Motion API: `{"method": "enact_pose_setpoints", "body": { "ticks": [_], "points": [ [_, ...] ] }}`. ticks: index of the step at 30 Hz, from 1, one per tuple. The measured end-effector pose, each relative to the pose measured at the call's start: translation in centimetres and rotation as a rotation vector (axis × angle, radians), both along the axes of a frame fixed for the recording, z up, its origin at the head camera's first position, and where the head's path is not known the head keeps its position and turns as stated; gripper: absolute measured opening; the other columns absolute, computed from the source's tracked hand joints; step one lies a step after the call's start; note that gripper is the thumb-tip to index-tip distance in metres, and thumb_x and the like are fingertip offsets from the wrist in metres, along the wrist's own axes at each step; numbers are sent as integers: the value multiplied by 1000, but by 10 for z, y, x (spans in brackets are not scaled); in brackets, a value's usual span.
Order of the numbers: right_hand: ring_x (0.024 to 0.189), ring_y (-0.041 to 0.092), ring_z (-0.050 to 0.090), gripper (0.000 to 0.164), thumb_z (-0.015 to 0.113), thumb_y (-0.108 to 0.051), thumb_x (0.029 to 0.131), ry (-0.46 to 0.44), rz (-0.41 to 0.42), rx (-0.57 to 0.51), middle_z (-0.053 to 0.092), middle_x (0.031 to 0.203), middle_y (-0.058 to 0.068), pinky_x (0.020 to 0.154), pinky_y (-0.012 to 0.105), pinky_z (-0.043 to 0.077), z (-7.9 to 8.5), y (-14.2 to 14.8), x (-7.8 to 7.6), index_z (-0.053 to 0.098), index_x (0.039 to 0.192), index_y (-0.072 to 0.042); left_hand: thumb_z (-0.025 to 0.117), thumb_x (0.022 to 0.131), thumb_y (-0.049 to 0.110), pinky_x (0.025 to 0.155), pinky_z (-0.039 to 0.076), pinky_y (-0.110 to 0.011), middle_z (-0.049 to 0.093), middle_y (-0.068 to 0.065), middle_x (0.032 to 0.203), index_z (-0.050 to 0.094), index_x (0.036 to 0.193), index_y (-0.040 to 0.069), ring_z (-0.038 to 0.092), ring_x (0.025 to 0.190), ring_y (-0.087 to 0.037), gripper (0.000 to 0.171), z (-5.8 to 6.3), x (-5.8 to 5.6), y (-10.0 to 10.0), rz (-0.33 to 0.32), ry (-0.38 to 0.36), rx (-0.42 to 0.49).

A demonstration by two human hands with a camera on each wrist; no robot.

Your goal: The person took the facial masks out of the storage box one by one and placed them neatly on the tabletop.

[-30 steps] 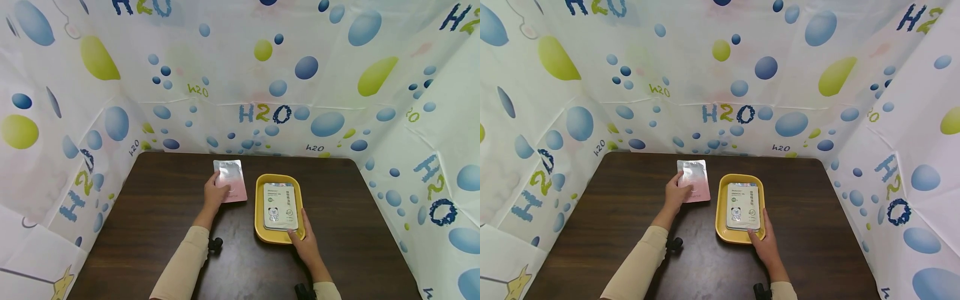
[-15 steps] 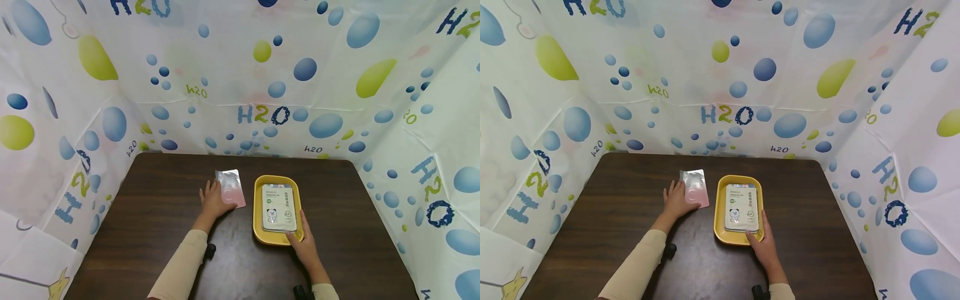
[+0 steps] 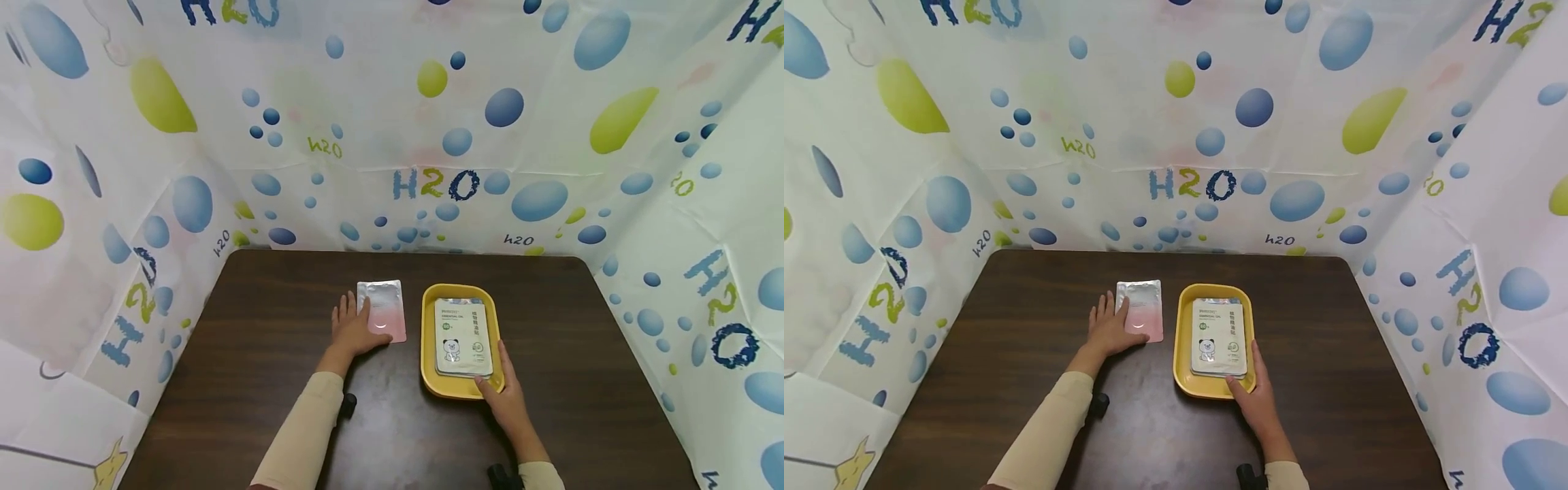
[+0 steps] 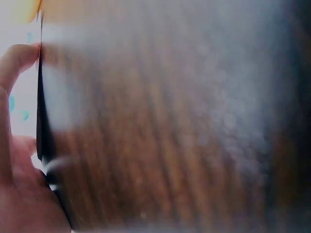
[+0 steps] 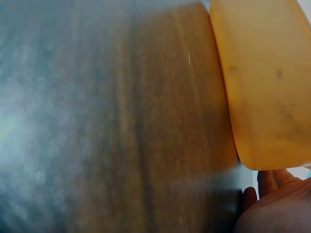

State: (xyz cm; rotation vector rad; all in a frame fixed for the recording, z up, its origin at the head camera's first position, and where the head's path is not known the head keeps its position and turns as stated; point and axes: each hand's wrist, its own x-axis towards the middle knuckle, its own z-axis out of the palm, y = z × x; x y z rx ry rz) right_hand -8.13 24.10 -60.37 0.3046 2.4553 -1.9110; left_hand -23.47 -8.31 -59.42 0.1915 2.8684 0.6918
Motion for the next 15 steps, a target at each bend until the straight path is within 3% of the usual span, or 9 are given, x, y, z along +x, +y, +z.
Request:
{"method": "enact_pose_setpoints", "body": {
  "ticks": [5, 15],
  "points": [
    [158, 28, 19, 93, 71, -27, 97, -17, 20, 13, 13, 173, 5, 99, -3, 27, -1, 4, 0, 8, 164, -40, 73, 76, 68, 126, 0, -64, -2, -25, 171, 21, 164, 11, -5, 159, -43, 116, -2, 4, 0, 10, -15, 23],
    [160, 27, 17, 92, 70, -29, 97, -19, 12, 22, 14, 173, 2, 101, -2, 24, -1, 4, -1, 8, 163, -41, 69, 77, 71, 126, 0, -64, -3, -25, 171, 20, 164, 11, -6, 159, -42, 116, -2, -2, 0, -17, -10, 4]
  ]
}}
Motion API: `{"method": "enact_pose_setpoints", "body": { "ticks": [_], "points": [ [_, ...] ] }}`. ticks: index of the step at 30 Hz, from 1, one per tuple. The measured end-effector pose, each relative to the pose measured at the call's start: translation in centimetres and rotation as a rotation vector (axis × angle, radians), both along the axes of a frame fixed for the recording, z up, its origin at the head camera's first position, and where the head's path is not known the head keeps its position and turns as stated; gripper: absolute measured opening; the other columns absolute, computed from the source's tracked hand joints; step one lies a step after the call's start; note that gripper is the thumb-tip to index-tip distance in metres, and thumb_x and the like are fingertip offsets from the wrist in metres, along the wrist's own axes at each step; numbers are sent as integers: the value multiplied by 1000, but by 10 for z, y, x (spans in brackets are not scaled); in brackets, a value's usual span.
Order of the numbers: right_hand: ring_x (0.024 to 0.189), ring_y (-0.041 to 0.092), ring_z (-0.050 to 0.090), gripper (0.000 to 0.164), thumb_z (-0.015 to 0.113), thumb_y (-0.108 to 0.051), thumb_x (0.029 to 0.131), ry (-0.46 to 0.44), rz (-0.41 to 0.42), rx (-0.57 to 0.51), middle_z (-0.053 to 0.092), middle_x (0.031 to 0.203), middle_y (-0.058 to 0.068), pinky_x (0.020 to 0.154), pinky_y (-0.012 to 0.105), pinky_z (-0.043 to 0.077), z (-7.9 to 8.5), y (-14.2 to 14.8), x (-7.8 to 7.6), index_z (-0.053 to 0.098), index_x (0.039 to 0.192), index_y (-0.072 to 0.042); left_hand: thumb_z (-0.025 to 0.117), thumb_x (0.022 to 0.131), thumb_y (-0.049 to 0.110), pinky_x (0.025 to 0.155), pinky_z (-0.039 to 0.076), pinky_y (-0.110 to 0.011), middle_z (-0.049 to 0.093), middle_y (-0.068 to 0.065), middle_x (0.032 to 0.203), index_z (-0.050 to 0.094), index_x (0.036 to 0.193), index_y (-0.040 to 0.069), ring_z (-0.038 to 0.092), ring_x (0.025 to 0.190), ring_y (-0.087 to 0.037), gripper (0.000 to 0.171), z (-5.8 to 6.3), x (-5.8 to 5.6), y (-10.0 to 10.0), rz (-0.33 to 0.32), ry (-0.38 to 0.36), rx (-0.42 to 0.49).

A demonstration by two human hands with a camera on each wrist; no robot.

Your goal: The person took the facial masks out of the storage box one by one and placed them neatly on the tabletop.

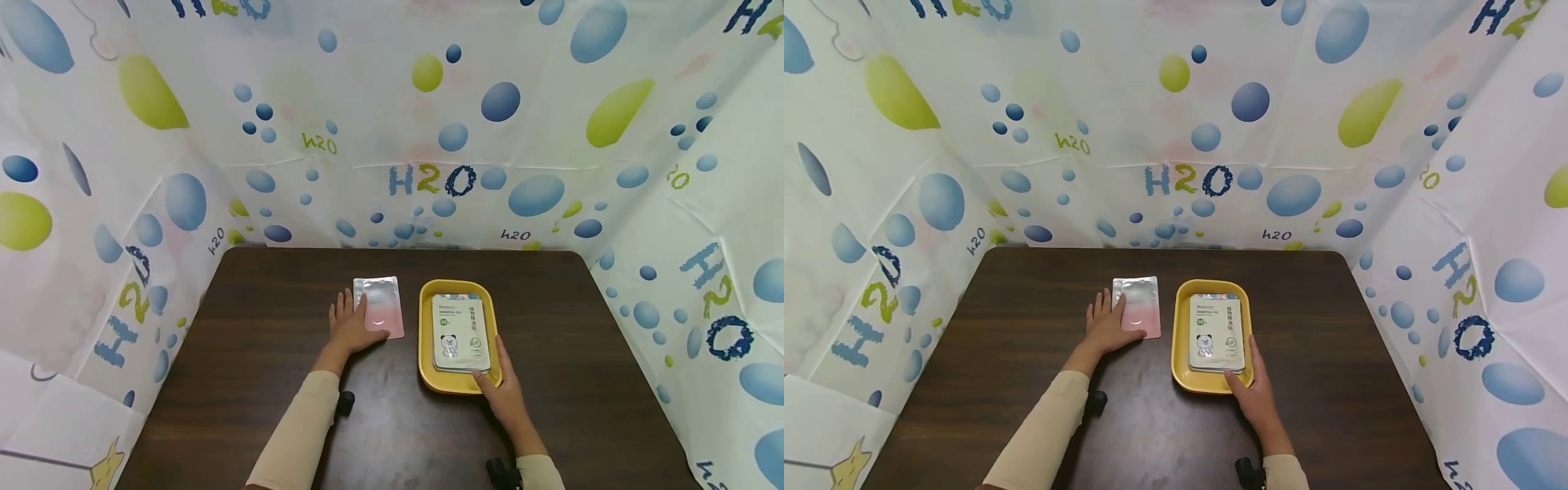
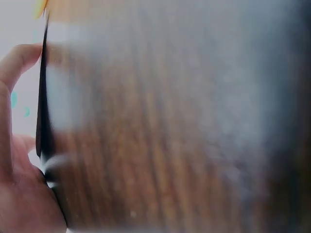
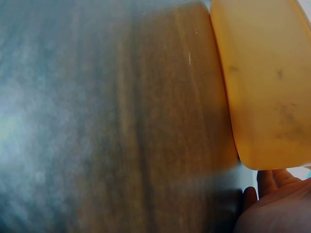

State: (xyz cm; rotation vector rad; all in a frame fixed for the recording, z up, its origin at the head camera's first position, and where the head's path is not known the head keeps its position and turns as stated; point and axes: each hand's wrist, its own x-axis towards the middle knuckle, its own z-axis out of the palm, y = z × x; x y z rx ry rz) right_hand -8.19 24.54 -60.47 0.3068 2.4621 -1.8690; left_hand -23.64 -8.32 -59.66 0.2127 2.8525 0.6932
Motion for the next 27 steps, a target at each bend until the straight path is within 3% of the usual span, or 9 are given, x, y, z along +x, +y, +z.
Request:
{"method": "enact_pose_setpoints", "body": {
  "ticks": [10, 13, 16, 21, 27],
  "points": [
    [158, 28, 18, 91, 67, -21, 99, 34, 10, -32, 11, 173, 5, 100, -2, 30, -1, 0, 1, 6, 165, -31, 66, 84, 61, 126, -1, -63, 0, -26, 171, 20, 163, 5, -5, 159, -42, 107, 1, -3, -4, 4, -1, 97],
    [158, 30, 19, 90, 66, -19, 100, 35, 14, -48, 11, 173, 8, 101, -1, 31, 12, -6, 5, 6, 166, -28, 66, 87, 58, 126, -2, -63, 1, -25, 171, 20, 163, 5, -5, 159, -42, 104, 3, -4, -6, 6, -15, 126],
    [158, 29, 18, 90, 66, -17, 100, 29, 13, -57, 10, 173, 7, 101, -1, 31, 15, -7, 6, 6, 166, -28, 66, 88, 55, 127, 0, -62, 5, -25, 171, 21, 163, 5, -1, 160, -42, 101, 5, -5, -8, 15, -13, 163],
    [158, 28, 19, 90, 66, -19, 100, 28, 5, -43, 10, 173, 6, 99, -2, 31, -2, -1, 2, 5, 165, -32, 67, 92, 44, 126, 14, -62, 11, -25, 170, 24, 161, 1, 6, 158, -44, 92, 12, -6, -4, 45, 42, 306],
    [156, 30, 24, 91, 67, -22, 99, 63, 17, -42, 12, 173, 7, 97, -2, 34, -2, -2, 1, 5, 165, -35, 65, 96, 37, 125, 19, -62, 12, -20, 171, 23, 162, 4, 9, 159, -40, 85, 30, -6, 7, 73, 70, 485]
  ]
}}
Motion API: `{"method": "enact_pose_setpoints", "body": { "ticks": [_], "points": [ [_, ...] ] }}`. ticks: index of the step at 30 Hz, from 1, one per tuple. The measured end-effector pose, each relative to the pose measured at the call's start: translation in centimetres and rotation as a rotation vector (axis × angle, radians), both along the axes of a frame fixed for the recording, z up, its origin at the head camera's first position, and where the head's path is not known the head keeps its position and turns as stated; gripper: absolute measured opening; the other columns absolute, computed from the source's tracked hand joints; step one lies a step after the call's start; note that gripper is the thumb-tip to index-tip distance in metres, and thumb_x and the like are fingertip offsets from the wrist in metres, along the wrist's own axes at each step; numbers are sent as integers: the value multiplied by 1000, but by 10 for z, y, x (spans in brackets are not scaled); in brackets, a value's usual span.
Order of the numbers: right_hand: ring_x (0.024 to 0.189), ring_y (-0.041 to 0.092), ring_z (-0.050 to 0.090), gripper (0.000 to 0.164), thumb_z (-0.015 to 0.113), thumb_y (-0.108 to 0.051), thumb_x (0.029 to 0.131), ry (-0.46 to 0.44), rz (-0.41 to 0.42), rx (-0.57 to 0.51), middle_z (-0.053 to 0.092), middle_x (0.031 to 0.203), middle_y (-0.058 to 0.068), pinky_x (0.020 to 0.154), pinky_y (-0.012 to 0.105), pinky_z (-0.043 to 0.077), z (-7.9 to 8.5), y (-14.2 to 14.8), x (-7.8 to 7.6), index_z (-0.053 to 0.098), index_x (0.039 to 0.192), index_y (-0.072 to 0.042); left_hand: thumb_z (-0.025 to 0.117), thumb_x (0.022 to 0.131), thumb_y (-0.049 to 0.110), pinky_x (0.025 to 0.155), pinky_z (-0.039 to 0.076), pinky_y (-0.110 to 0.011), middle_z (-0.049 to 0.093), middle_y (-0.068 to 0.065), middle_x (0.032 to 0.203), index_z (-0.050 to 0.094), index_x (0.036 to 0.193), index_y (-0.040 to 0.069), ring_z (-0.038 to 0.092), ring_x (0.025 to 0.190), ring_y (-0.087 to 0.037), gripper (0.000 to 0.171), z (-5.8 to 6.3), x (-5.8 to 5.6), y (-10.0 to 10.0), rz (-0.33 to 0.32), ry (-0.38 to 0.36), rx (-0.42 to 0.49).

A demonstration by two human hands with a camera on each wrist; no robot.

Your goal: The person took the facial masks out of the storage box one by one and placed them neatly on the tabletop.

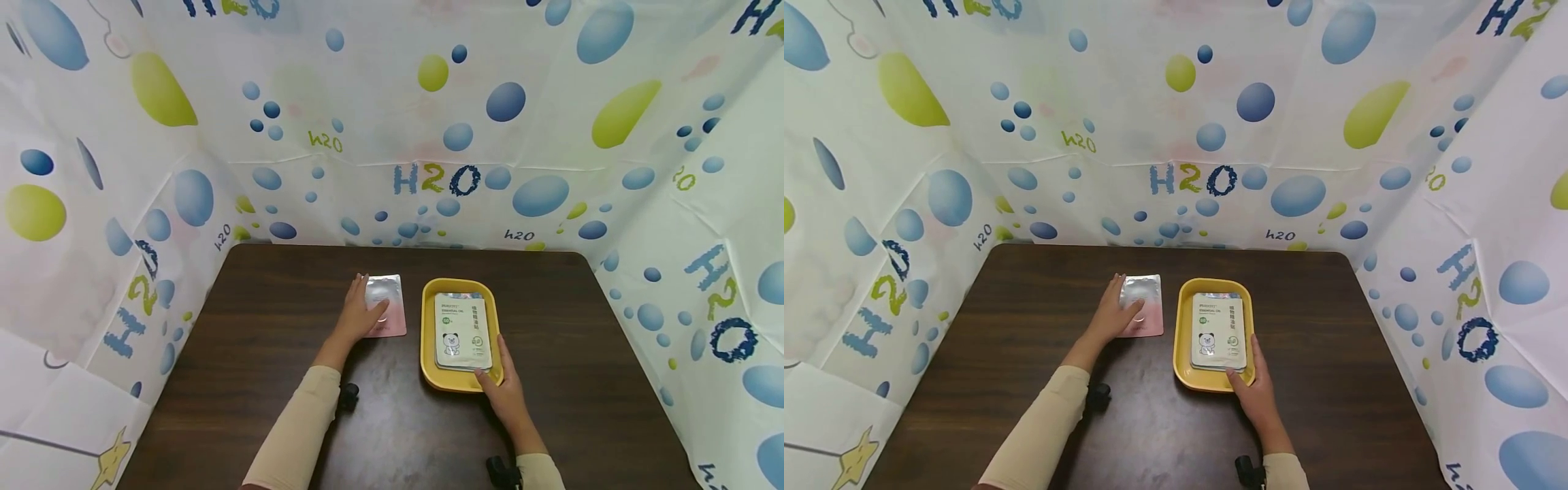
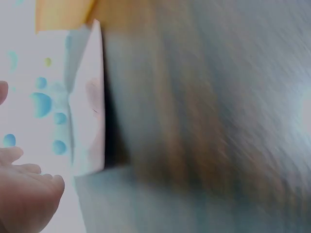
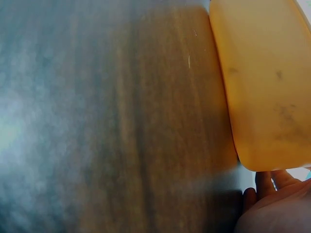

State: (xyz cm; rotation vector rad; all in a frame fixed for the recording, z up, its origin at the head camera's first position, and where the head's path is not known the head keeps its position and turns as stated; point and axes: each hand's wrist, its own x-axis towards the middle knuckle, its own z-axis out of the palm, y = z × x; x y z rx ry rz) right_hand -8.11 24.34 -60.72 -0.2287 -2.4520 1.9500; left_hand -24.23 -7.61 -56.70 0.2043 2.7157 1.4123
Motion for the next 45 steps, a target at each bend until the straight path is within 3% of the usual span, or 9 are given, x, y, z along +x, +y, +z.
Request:
{"method": "enact_pose_setpoints", "body": {
  "ticks": [4, 10, 15, 21, 30, 36, 45],
  "points": [
    [156, 31, 24, 91, 67, -23, 100, 4, 2, 2, 13, 173, 8, 98, -2, 33, 0, 0, 0, 4, 165, -35, 65, 96, 35, 126, 18, -62, 16, -15, 172, 24, 162, 7, 13, 159, -38, 83, 14, 1, 10, 23, 13, 90],
    [157, 28, 22, 90, 68, -25, 99, 0, -8, 7, 13, 173, 6, 99, -2, 32, 0, 0, 1, 7, 165, -36, 66, 95, 30, 124, 27, -59, 31, -13, 167, 34, 159, 14, 30, 154, -37, 74, 33, 7, 24, 60, 23, 189],
    [158, 29, 20, 89, 68, -26, 99, 2, -8, 17, 12, 173, 6, 100, -2, 31, 0, 0, 0, 8, 165, -35, 67, 94, 28, 123, 29, -57, 33, -13, 165, 35, 159, 20, 33, 152, -38, 72, 45, 12, 35, 63, 17, 292],
    [158, 30, 18, 89, 67, -24, 100, 4, -5, 14, 12, 173, 6, 100, -2, 31, 0, 0, 0, 7, 165, -33, 67, 94, 20, 125, 29, -48, 35, -14, 164, 35, 159, 13, 35, 152, -34, 72, 52, 17, 49, 43, 34, 419],
    [159, 29, 16, 89, 68, -28, 99, -28, -18, 30, 12, 173, 4, 101, -3, 26, 2, 0, 1, 8, 165, -35, 66, 97, 9, 127, 25, -46, 33, -14, 166, 30, 159, 6, 31, 155, -31, 72, 49, 27, 79, -37, -4, 598],
    [159, 27, 17, 90, 68, -29, 99, -37, -25, 21, 11, 173, 3, 100, -3, 28, 3, -1, 0, 8, 165, -36, 65, 96, 5, 127, 26, -46, 34, -16, 165, 30, 159, 4, 31, 155, -33, 72, 38, 29, 98, -84, -47, 664],
    [158, 28, 20, 90, 68, -29, 99, -34, -30, 30, 11, 173, 5, 98, -3, 30, -1, -1, -1, 8, 165, -36, 64, 94, 2, 129, 19, -46, 23, -21, 168, 23, 161, 4, 22, 158, -35, 79, 21, 37, 121, -113, -165, 782]
  ]
}}
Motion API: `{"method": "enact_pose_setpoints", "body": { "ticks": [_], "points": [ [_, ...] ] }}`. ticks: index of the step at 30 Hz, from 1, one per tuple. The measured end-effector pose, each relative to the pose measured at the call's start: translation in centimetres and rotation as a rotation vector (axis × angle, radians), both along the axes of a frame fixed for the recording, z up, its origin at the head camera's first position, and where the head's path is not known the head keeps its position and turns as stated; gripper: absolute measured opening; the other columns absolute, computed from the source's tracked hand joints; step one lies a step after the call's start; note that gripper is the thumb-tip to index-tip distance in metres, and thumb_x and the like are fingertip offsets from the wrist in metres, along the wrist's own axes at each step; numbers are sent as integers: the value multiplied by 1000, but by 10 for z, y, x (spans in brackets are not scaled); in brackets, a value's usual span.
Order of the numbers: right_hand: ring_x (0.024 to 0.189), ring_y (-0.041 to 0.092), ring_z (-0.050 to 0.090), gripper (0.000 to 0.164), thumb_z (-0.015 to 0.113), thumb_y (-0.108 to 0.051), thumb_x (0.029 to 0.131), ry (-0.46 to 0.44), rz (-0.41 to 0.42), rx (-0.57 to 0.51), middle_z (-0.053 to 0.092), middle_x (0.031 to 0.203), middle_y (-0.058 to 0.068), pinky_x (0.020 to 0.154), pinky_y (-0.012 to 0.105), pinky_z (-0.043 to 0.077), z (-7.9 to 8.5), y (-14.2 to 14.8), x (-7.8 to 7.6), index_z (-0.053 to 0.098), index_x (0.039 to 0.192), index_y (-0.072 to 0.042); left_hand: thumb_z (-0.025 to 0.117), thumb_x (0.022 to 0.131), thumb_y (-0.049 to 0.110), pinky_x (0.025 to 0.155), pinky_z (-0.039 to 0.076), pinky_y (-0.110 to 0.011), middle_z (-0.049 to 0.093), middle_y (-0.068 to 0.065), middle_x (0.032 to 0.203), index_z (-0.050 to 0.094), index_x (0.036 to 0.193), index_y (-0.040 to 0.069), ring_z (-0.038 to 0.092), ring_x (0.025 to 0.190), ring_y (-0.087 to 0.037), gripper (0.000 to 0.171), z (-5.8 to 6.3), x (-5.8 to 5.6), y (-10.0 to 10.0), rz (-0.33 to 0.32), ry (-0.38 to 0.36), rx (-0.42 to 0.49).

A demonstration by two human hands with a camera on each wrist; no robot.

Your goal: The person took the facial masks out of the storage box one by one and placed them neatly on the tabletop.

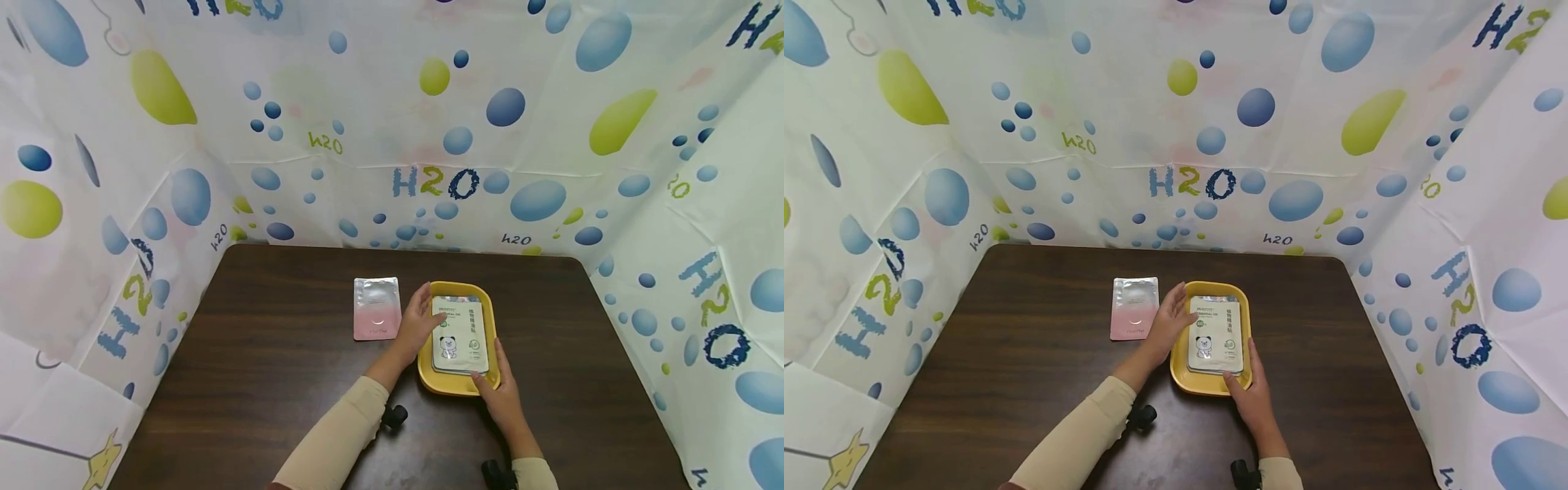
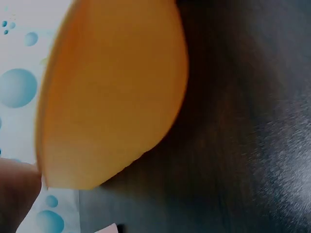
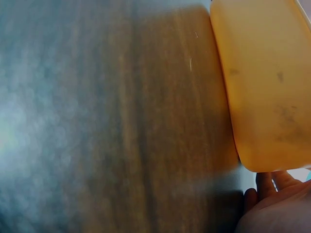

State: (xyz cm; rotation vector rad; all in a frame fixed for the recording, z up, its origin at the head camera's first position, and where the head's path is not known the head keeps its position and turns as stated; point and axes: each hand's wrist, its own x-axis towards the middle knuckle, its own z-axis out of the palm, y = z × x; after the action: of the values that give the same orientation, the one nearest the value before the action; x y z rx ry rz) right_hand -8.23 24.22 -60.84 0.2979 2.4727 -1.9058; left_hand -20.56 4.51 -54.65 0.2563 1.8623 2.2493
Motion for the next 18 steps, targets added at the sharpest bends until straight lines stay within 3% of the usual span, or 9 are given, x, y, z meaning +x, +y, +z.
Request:
{"method": "enact_pose_setpoints", "body": {
  "ticks": [5, 10, 14, 18],
  "points": [
    [156, 29, 24, 90, 68, -26, 99, 9, -11, 2, 13, 173, 5, 98, -2, 31, 1, 0, 0, 9, 165, -34, 66, 93, 3, 129, 15, -47, 21, -20, 169, 21, 161, 3, 16, 159, -35, 81, 4, 5, 9, -31, -16, -23],
    [155, 31, 25, 89, 68, -26, 99, 12, -13, 4, 13, 173, 7, 97, -3, 32, 0, 0, 1, 9, 165, -34, 69, 93, 10, 129, 17, -51, 22, -15, 170, 26, 162, 13, 15, 159, -35, 81, -1, 5, 16, -43, -85, -98],
    [154, 34, 26, 89, 68, -25, 99, 29, -13, 8, 13, 173, 11, 96, -2, 34, 0, -2, 1, 10, 166, -31, 70, 94, 16, 126, 24, -55, 27, -16, 168, 28, 161, 21, 29, 154, -38, 79, -5, 0, 20, -49, -183, -92],
    [153, 36, 27, 88, 68, -25, 99, 35, -19, 15, 14, 172, 13, 96, -2, 34, 1, -3, 0, 11, 166, -28, 72, 93, 16, 123, 30, -55, 36, -17, 162, 34, 159, 23, 42, 144, -37, 76, -4, -4, 22, -56, -226, -122]
  ]
}}
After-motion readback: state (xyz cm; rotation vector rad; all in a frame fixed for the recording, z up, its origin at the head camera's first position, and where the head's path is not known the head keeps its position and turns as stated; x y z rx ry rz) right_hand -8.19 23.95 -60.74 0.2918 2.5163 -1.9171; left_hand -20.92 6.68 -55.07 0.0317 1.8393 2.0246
